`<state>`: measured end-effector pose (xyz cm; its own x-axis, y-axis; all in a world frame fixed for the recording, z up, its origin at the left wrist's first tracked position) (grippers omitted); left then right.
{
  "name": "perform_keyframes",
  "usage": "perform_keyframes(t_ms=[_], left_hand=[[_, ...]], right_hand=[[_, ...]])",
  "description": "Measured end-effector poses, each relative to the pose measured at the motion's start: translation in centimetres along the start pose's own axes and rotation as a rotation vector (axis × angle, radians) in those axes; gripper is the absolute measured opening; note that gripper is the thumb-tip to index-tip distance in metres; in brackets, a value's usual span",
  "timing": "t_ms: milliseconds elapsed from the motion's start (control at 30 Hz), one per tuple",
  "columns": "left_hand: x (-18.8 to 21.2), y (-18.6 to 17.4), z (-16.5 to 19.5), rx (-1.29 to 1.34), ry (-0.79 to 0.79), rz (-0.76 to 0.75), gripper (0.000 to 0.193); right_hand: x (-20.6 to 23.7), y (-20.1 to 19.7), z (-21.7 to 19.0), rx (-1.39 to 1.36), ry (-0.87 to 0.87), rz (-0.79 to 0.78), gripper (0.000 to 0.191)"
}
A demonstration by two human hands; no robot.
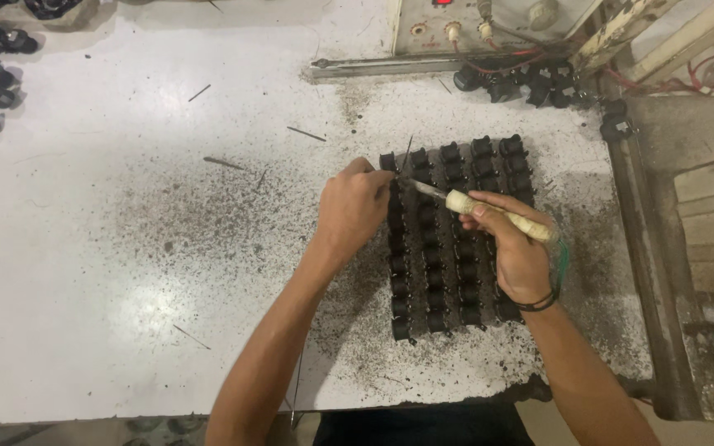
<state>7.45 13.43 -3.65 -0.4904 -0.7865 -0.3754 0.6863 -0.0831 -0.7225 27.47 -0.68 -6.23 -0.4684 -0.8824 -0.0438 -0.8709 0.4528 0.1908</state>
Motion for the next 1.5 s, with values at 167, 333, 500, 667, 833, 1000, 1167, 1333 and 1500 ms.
perform_keyframes(t_ms=[167,333,500,667,833,1000,1167,1333,1500], left_hand=[[-0.4,-0.5,0.6,0.02,-0.001,-0.038,0.022],[-1.1,-0.1,0.2,0.025,-0.006,-0.082,0.019],[-1.5,0.3,-0.1,0.065,-0.021,-0.113,0.017],[-1.5,0.3,0.3,0.034,0.006,-0.105,0.015],[-1.3,1.2,1.1,-0.138,0.02,-0.133,0.013],[-1.3,1.6,1.2,-0.119,0.014,-0.163,0.013],[-1.0,0.5,1.2,-0.013,0.045,-0.067,0.014],[-1.0,0.7,0.6,-0.014,0.013,-0.072,0.023],[-0.9,1.4,-0.2,-0.012,0.023,-0.045,0.017]], right_hand=[[-0.1,-0.1,-0.2,0.039,0.0,0.019,0.023],[-0.2,0.0,-0.2,0.025,-0.003,-0.007,0.022],[-0.4,-0.3,-0.1,-0.03,0.001,0.006,0.022],[-0.4,-0.2,0.0,0.016,0.009,-0.016,0.022],[-0.3,-0.2,0.0,0.031,-0.001,0.002,0.022],[-0.3,-0.6,0.3,-0.038,-0.01,0.022,0.021],[-0.5,-0.9,0.6,-0.042,-0.007,0.037,0.02],[-0.5,-0.6,0.4,-0.07,-0.033,-0.002,0.019],[-0.5,-0.7,0.4,-0.045,-0.008,0.02,0.02]])
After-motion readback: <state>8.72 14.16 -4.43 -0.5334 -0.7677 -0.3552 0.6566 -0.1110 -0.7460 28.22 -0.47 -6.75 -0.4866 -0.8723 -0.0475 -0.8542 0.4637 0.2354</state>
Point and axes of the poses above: each hand's wrist, its own x-axis away from the middle knuckle, its own y-axis out of the palm, z = x × y, the point moved 7 cm from there along -x, towards the middle knuckle, and after that the axes turned 2 degrees about z, right-handed, at the moved point
